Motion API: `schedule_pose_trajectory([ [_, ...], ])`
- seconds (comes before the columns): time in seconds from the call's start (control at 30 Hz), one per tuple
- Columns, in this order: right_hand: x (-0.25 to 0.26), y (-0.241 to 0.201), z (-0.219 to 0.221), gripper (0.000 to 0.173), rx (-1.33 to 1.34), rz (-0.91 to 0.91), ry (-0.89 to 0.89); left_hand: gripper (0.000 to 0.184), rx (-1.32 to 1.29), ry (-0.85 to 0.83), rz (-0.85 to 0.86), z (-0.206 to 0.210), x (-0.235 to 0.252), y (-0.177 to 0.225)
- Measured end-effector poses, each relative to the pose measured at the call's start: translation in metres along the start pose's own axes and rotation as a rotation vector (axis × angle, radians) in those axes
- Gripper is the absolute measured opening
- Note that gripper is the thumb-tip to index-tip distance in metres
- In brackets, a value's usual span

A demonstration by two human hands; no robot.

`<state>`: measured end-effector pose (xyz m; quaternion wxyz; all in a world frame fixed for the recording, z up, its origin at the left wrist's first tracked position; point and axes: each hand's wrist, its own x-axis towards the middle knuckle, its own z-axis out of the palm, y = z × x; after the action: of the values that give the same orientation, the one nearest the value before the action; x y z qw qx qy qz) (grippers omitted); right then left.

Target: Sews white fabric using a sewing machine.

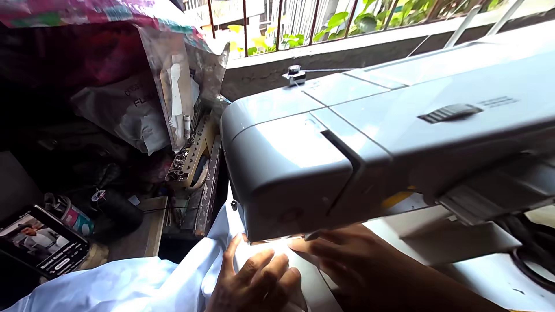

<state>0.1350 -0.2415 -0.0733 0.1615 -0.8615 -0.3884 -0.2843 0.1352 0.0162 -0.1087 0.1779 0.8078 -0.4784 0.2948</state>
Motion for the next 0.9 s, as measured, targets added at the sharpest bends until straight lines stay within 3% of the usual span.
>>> schedule_pose_trajectory([
  [0.9, 0.004, -0.002, 0.000, 0.019, -0.043, 0.036, -0.001, 0.047, 0.046, -0.009, 0.003, -0.001, 0.006, -0.011],
])
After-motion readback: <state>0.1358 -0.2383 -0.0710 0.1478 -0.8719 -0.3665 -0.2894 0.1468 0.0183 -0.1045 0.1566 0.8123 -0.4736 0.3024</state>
